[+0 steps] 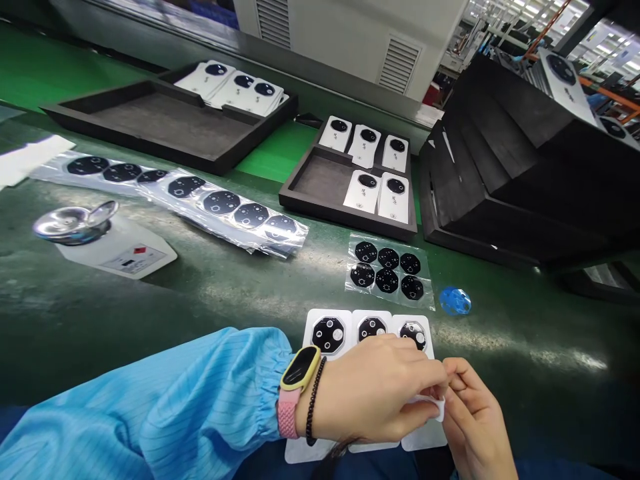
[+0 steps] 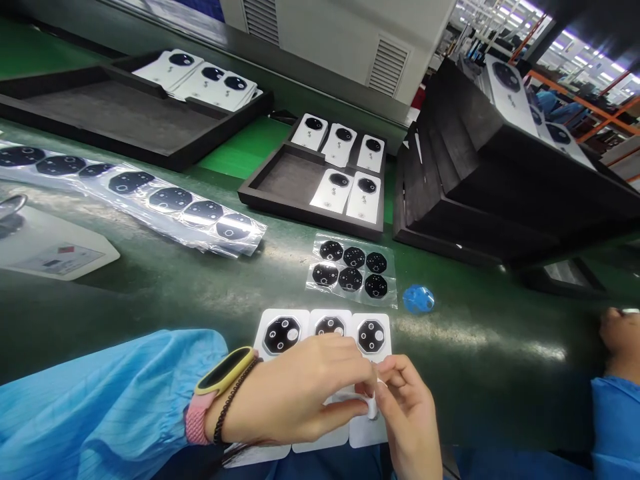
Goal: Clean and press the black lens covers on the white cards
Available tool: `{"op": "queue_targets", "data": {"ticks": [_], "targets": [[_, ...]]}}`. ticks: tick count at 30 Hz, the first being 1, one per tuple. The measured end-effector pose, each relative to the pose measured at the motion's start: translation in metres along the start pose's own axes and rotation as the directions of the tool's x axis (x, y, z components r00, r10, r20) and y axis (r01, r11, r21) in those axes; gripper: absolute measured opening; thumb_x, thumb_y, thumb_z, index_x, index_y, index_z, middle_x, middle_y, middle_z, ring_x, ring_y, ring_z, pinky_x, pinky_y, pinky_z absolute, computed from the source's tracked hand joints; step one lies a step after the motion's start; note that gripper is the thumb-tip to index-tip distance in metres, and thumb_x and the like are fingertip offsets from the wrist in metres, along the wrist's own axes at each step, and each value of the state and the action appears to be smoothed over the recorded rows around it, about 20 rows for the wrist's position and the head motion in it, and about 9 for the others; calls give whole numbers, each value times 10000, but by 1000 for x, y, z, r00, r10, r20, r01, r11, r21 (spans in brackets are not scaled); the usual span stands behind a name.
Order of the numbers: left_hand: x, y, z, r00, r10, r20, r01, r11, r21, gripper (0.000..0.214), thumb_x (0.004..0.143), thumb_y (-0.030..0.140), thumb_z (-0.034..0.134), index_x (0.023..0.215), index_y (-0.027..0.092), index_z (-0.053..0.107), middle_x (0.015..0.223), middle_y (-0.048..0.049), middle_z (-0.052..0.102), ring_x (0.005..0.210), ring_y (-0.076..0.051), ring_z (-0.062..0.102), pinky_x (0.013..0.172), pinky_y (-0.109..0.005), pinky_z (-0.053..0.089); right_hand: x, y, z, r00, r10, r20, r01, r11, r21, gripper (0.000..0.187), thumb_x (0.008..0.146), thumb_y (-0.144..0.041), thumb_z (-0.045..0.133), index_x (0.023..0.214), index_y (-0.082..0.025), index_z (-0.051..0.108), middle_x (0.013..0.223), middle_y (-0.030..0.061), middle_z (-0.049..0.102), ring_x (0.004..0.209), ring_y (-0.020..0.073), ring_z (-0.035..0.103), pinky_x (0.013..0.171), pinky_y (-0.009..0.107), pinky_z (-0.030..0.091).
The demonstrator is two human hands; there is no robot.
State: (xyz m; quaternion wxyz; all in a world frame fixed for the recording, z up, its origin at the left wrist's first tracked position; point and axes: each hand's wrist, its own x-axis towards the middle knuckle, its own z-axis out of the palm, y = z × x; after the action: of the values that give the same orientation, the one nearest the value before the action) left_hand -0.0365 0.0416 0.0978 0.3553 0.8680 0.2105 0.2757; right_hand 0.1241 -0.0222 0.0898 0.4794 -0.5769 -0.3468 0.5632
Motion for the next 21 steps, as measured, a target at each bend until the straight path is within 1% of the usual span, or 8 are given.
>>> {"op": "queue_targets", "data": {"ticks": [4, 7, 9, 13, 15, 16, 19, 21], "targets": [[1, 2, 0, 999, 34, 25, -36, 997, 70, 76, 822, 133, 647, 843, 153, 577, 783, 12, 630, 718, -135, 566, 677, -241, 423, -4, -3, 9, 997, -2, -83, 5, 999, 37, 318, 645, -457, 773, 728, -214, 586, 580, -55, 489, 519, 105, 425, 574, 247, 420], [2, 2, -1, 995, 69, 75, -77, 991, 107, 24, 858, 130, 606, 843, 146, 597, 807, 3, 631, 745, -142, 545, 693, -254, 425, -6, -5, 12, 997, 38, -73, -34, 998, 53, 312, 643, -456, 772, 715, -218, 584, 579, -58, 484, 527, 98, 406, 542, 217, 381], [2, 1, -1, 994, 74, 78, -81, 992, 94, 25, 862, 141, 612, 838, 141, 609, 826, -5, 627, 755, -144, 531, 703, -260, 430, -4, -6, 11, 998, 33, -48, -32, 999, 23, 308, 638, -465, 767, 712, -215, 603, 610, -40, 516, 563, 114, 442, 549, 224, 388], [1, 0, -3, 995, 98, 17, -98, 995, -5, 66, 816, 165, 694, 789, 157, 634, 924, -27, 599, 861, -157, 517, 802, -255, 457, 1, -6, 2, 999, -33, 12, 33, 999, -32, 294, 588, -463, 774, 647, -216, 625, 735, 19, 604, 712, 192, 557, 651, 291, 456], [2, 0, -5, 995, 100, 1, -100, 993, -68, 72, 791, 162, 724, 763, 172, 659, 1025, -43, 575, 994, -175, 504, 870, -255, 462, 4, -5, -3, 998, -1, 69, 0, 1000, 6, 310, 554, -485, 780, 638, -225, 633, 720, 24, 616, 705, 209, 582, 626, 300, 466], [2, 0, -7, 995, 99, 5, -98, 991, -88, 69, 782, 165, 734, 758, 179, 672, 1077, -51, 563, 1069, -183, 486, 899, -257, 461, 6, -4, -6, 992, 34, 125, -37, 999, 19, 344, 523, -516, 790, 636, -227, 641, 688, 19, 611, 669, 204, 584, 596, 294, 462], [3, 2, -9, 991, 132, 33, -128, 987, -97, 70, 765, 189, 752, 744, 190, 685, 1147, -52, 563, 1220, -185, 417, 969, -267, 447, 11, 0, -12, 932, 150, 329, -152, 988, -18, 464, 368, -582, 835, 585, -215, 652, 559, -9, 581, 516, 163, 536, 517, 282, 440], [3, 2, -9, 987, 153, 42, -149, 985, -88, 89, 760, 187, 757, 726, 193, 675, 1119, -34, 590, 1241, -177, 406, 988, -272, 442, 14, 3, -13, 904, 192, 381, -188, 981, -47, 465, 330, -575, 843, 547, -212, 649, 499, -31, 552, 455, 138, 493, 493, 280, 429]]}}
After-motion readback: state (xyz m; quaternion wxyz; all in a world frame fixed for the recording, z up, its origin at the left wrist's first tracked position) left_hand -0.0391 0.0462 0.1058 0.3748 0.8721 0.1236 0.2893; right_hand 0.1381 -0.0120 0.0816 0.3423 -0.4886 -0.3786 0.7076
